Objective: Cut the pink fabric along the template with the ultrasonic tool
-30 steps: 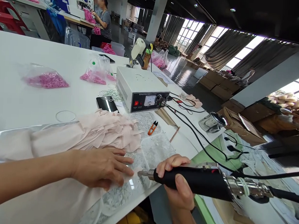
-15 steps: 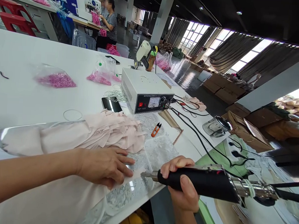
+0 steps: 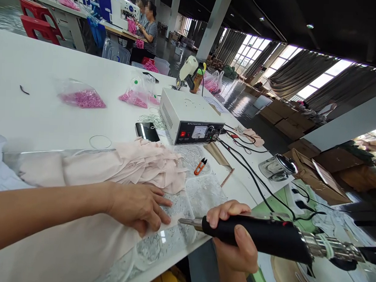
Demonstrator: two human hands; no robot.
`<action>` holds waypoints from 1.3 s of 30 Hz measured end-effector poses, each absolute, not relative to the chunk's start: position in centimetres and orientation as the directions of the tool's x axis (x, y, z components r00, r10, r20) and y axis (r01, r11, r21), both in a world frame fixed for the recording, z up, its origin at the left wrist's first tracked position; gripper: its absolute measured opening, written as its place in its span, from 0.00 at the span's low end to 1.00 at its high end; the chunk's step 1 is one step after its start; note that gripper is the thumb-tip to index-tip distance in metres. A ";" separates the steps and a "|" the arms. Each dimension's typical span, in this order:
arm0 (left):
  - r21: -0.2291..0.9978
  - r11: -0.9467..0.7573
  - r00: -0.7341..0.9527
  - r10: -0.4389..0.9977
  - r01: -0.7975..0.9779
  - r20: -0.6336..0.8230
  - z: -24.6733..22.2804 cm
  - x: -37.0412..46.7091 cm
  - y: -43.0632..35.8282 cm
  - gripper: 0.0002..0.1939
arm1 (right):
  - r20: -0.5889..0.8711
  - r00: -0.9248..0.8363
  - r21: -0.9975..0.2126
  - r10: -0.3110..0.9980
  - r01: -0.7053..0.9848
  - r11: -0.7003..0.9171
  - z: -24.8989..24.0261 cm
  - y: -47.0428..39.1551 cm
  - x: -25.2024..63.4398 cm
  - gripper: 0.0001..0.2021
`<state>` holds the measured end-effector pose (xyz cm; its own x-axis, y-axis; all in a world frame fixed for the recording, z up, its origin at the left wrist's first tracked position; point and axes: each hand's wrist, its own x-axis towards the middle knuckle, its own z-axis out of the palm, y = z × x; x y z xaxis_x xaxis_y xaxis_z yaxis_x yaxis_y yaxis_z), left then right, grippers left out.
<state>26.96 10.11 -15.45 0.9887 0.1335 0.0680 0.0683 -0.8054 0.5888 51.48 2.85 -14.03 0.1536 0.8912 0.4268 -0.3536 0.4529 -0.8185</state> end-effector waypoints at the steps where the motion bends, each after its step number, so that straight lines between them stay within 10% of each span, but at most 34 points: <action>1: 0.590 -0.804 0.988 0.138 0.071 0.069 -15.4 26.9 10.1 0.06 | 0.427 0.151 -0.816 0.892 -0.360 0.452 -13.8 2.7 51.3 0.07; 39: 0.660 -0.745 0.969 0.220 0.093 0.111 -16.1 27.0 9.9 0.12 | 0.435 -0.005 -0.841 0.901 -0.359 0.404 -13.9 1.1 47.6 0.08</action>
